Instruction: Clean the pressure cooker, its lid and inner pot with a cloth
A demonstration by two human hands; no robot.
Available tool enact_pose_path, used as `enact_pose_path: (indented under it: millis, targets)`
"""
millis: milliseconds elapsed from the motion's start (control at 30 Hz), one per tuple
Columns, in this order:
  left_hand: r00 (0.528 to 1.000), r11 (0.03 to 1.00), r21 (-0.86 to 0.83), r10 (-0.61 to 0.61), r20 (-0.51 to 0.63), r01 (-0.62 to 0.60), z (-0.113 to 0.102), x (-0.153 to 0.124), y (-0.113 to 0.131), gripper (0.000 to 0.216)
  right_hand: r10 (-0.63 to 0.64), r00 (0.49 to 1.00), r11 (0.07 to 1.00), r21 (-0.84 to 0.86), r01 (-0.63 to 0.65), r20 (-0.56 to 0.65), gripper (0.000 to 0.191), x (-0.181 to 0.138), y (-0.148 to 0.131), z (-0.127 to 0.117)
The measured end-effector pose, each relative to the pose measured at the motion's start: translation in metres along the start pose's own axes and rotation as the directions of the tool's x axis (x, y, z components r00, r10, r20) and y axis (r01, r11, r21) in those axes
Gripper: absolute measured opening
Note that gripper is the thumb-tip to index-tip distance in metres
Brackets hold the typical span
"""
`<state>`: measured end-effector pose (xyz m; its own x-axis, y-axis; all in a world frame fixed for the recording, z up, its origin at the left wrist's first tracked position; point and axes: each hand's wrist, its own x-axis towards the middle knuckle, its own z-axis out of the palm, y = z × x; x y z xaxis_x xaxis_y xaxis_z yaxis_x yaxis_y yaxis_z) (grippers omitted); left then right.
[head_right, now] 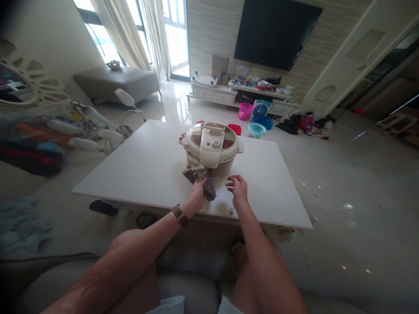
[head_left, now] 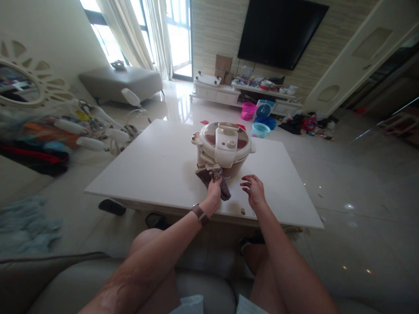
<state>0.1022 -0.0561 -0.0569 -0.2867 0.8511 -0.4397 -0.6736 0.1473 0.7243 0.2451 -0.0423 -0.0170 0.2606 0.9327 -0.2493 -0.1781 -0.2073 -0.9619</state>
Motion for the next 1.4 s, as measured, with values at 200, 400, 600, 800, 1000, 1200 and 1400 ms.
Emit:
enact_pose_path:
  millis: [200, 400, 600, 800, 1000, 1200, 1400]
  targets:
    - [0.995, 0.998, 0.026, 0.060, -0.074, -0.058, -0.006, 0.013, 0.011, 0.026, -0.010, 1.000, 1.000, -0.006, 0.010, 0.012, 0.022, -0.002, -0.002, 0.000]
    - [0.983, 0.988, 0.081, 0.140, -0.122, -0.131, -0.009, 0.019, 0.012, 0.026, -0.013, 1.000, 1.000, -0.022, 0.013, 0.016, 0.022, -0.005, -0.005, -0.001]
    - [0.973, 0.991, 0.021, 0.137, -0.185, -0.135, -0.008, 0.022, 0.000, 0.027, -0.019, 1.000, 1.000, -0.020, 0.020, 0.013, 0.023, -0.006, -0.007, -0.002]
    - [0.969, 0.992, -0.052, 0.102, -0.224, -0.116, -0.006, 0.028, 0.001, 0.024, -0.024, 0.999, 0.999, -0.035, 0.025, 0.032, 0.023, -0.004, -0.006, -0.002]
    - [0.981, 0.991, 0.083, 0.114, -0.157, -0.102, -0.007, 0.005, -0.010, 0.024, -0.035, 0.998, 0.998, -0.054, 0.038, 0.052, 0.025, -0.003, -0.003, -0.002]
    - [0.992, 0.999, 0.032, 0.047, -0.118, -0.044, -0.002, -0.011, -0.019, 0.019, -0.040, 0.999, 0.998, -0.050, 0.042, 0.033, 0.024, -0.003, -0.003, -0.002]
    - [0.970, 0.989, -0.091, 0.095, -0.223, -0.117, -0.004, 0.023, 0.016, 0.029, -0.039, 0.999, 0.998, -0.055, 0.041, 0.032, 0.024, -0.003, -0.003, -0.003]
